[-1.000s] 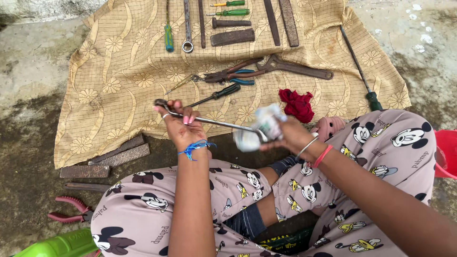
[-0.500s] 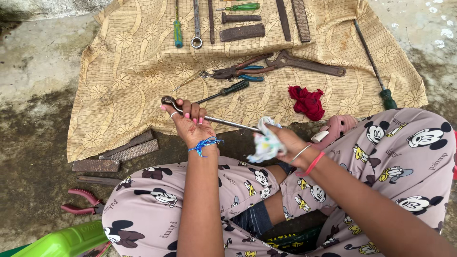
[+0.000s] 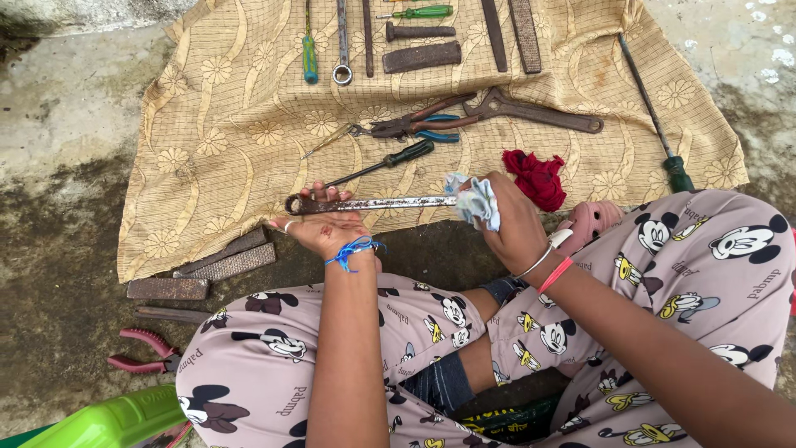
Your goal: The person cleans tools by wiping a wrench with cloths, washing a cloth in a bucket of water, and wiping pliers with the cloths.
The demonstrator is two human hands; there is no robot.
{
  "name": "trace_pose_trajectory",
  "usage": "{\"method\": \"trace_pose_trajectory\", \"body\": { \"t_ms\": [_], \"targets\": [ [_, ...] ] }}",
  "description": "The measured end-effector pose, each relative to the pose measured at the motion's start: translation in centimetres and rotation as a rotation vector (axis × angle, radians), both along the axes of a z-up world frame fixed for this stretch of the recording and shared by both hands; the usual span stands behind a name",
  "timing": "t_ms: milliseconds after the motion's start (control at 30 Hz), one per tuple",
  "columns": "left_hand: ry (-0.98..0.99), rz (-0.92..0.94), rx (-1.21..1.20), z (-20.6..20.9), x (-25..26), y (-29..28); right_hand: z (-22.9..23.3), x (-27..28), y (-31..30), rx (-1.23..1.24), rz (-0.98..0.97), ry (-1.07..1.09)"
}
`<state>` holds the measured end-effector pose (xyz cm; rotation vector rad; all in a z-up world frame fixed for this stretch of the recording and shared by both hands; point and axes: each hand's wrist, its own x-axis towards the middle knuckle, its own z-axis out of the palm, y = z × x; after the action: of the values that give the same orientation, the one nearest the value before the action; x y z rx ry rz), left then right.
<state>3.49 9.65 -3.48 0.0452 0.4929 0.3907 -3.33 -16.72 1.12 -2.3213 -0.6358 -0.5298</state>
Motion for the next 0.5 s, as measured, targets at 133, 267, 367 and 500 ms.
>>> {"method": "trace_pose_trajectory", "body": {
  "t_ms": [133, 267, 367, 500],
  "targets": [
    [0.159, 0.012, 0.091, -0.2, 0.4, 0.5, -0.5, 0.2, -0.3, -0.016, 0.091, -0.059],
    [-0.119, 0.021, 0.265, -1.6, 1.0, 0.2, -5.4, 1.2, -1.3, 0.198, 0.102, 0.515],
    [-0.01, 0.015, 0.236, -1.5, 0.9, -0.4, -7.6, 1.8, -2.3, 0.573, -0.008, 1.097],
    [-0.36, -0.126, 0.282, 0.0, 0.4, -1.5, -6.9, 3.3, -4.1, 0.847, 0.106, 1.752]
  ]
}}
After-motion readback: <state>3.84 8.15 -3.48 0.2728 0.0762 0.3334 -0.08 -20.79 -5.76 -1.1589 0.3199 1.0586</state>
